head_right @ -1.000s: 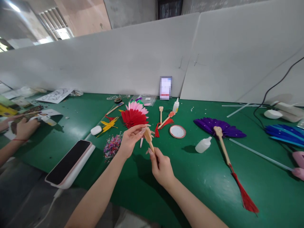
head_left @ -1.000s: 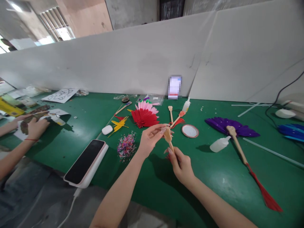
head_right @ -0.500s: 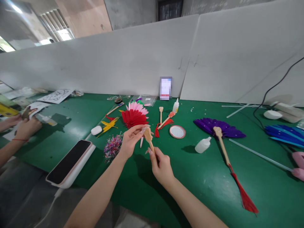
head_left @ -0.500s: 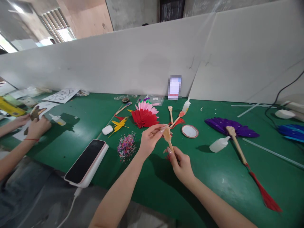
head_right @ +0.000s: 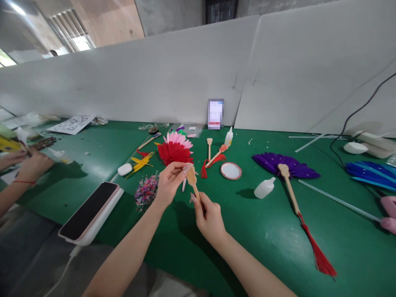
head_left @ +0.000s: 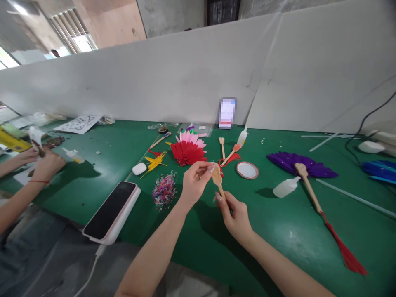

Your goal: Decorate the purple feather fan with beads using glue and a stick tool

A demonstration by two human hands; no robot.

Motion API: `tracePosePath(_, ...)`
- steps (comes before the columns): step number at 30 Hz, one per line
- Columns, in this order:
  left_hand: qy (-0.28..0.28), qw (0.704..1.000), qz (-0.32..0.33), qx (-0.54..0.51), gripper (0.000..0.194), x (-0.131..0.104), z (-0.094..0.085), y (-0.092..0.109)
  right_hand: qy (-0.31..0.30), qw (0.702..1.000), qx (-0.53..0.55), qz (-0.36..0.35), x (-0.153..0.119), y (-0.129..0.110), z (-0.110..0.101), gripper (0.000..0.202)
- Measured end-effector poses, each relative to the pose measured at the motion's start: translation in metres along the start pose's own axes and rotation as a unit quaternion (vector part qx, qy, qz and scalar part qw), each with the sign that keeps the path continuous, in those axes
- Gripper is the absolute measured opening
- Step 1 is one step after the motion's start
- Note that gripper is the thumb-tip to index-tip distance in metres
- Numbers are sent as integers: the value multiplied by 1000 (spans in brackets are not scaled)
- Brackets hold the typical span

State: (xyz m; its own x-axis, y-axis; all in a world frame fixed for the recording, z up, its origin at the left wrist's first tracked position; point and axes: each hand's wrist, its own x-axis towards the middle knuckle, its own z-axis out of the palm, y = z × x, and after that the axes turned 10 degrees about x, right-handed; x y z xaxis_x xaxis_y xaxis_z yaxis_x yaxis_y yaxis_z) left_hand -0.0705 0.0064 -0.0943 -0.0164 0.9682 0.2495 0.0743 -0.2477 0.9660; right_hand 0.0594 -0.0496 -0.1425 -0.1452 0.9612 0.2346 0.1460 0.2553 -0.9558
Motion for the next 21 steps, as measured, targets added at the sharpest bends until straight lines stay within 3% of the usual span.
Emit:
tracePosePath(13, 43, 998, 40, 37, 18, -2, 1, -1, 1, 999, -43, -13, -3, 1, -1, 25)
tracePosePath(17, 59, 998, 26, 25, 18, -3, 3, -1, -3, 1000, -29, -6, -3, 1, -1, 24)
tracePosePath(21, 25, 1000, -11, 0, 21, 0, 0, 0, -11, 999, 32, 13, 2, 0, -2, 28)
